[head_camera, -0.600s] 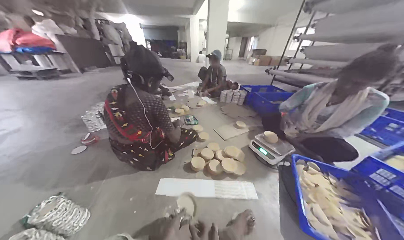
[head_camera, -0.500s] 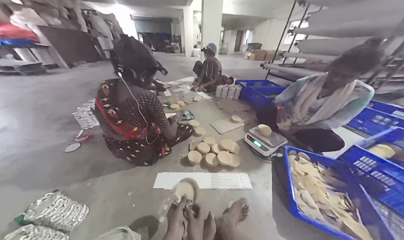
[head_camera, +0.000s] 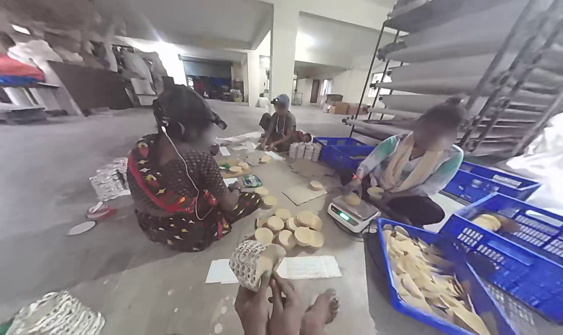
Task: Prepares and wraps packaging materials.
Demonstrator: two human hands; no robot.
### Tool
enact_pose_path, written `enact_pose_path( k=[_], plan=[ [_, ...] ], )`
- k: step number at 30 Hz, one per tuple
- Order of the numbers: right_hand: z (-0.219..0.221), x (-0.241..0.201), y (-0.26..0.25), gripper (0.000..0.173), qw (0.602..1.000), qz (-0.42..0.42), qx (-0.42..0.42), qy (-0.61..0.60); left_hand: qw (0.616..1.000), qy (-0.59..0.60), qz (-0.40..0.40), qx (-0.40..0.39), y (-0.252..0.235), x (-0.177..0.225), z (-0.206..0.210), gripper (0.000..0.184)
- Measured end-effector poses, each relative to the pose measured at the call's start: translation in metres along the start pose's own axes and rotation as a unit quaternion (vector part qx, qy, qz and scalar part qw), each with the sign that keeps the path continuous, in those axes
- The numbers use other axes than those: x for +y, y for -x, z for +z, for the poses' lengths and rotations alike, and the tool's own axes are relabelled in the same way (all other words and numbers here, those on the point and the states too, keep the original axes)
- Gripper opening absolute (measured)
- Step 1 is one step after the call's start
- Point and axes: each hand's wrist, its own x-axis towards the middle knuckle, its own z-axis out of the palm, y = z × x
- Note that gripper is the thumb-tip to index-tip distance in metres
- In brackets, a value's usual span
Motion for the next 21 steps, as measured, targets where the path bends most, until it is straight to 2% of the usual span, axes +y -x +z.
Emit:
enact_pose_path(
  k=[3, 4, 5, 7, 9, 11, 12, 14, 15, 18, 19, 20, 21],
  plan=[
    [-0.011, -0.004, -0.021, 0.012, 0.973, 0.133, 0.027, -0.189, 0.995, 0.053, -0.063, -0.059, 0.013, 0.013, -0.012, 0.024],
    [-0.015, -0.006, -0.027, 0.017, 0.957, 0.159, 0.022, -0.241, 0.993, 0.06, -0.067, -0.072, 0.015, 0.016, -0.015, 0.024],
    [-0.015, -0.008, -0.03, 0.015, 0.953, 0.149, 0.029, -0.263, 0.992, 0.065, -0.069, -0.081, 0.016, 0.02, -0.016, 0.024],
    [-0.011, -0.014, -0.029, 0.008, 0.973, 0.042, 0.067, -0.219, 0.989, 0.078, -0.082, -0.094, 0.015, 0.025, -0.016, 0.023],
    [-0.008, -0.009, -0.028, 0.009, 0.98, -0.116, 0.131, -0.1, 0.987, 0.082, -0.103, -0.09, 0.019, 0.029, -0.017, 0.022],
    [-0.006, -0.011, -0.026, 0.013, 0.952, -0.244, 0.164, 0.092, 0.985, 0.086, -0.117, -0.094, 0.015, 0.032, -0.019, 0.02],
    [-0.007, -0.018, -0.021, 0.015, 0.929, -0.278, 0.154, 0.192, 0.984, 0.087, -0.122, -0.096, 0.012, 0.032, -0.02, 0.019],
    [-0.008, -0.027, -0.008, 0.024, 0.899, -0.301, 0.081, 0.307, 0.982, 0.09, -0.132, -0.097, 0.004, 0.029, -0.025, 0.018],
    [-0.011, -0.026, -0.009, 0.025, 0.9, -0.295, 0.052, 0.316, 0.982, 0.08, -0.146, -0.095, 0.001, 0.029, -0.028, 0.018],
    [-0.028, -0.02, -0.042, 0.013, 0.974, -0.163, -0.037, 0.152, 0.972, 0.03, -0.198, -0.123, -0.001, 0.028, -0.038, 0.019],
    [-0.032, -0.018, -0.051, 0.017, 0.984, -0.139, -0.05, 0.098, 0.968, 0.022, -0.209, -0.137, -0.001, 0.028, -0.042, 0.019],
    [-0.032, -0.017, -0.055, 0.018, 0.984, -0.151, -0.056, 0.069, 0.964, 0.02, -0.215, -0.154, -0.002, 0.029, -0.044, 0.021],
    [-0.03, -0.018, -0.055, 0.015, 0.976, -0.197, -0.053, 0.079, 0.962, 0.021, -0.215, -0.167, -0.005, 0.032, -0.046, 0.022]
  ],
)
